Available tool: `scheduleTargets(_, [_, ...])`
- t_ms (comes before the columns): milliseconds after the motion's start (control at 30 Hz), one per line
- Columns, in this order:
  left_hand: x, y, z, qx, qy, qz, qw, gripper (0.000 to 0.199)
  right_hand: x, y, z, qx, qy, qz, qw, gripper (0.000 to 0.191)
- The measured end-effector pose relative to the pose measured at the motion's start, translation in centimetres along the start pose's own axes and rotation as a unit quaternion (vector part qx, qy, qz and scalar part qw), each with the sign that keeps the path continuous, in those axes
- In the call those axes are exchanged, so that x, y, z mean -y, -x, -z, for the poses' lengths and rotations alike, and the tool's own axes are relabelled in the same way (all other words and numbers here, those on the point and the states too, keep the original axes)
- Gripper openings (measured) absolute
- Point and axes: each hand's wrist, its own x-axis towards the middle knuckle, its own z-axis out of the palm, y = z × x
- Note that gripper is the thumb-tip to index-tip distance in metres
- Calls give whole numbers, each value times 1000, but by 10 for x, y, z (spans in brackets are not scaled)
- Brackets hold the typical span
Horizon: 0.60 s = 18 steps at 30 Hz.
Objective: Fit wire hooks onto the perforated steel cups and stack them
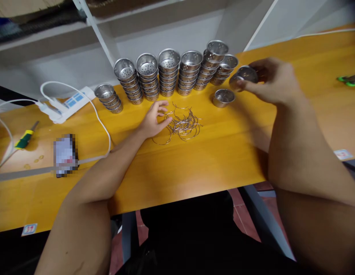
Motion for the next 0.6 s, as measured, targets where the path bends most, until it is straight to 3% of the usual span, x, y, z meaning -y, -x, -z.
scheduleTargets(133, [-1,0,0,4,-3,-6,1000,65,27,8,-19,67,-19,3,998,62])
scheduleTargets(367, [-3,-1,-1,7,1,-17,1000,61,20,5,-27,93,19,-14,995,45])
scheduleTargets(600, [0,0,-1,8,0,-5,1000,62,32,8,-22,114,16,-50,992,52])
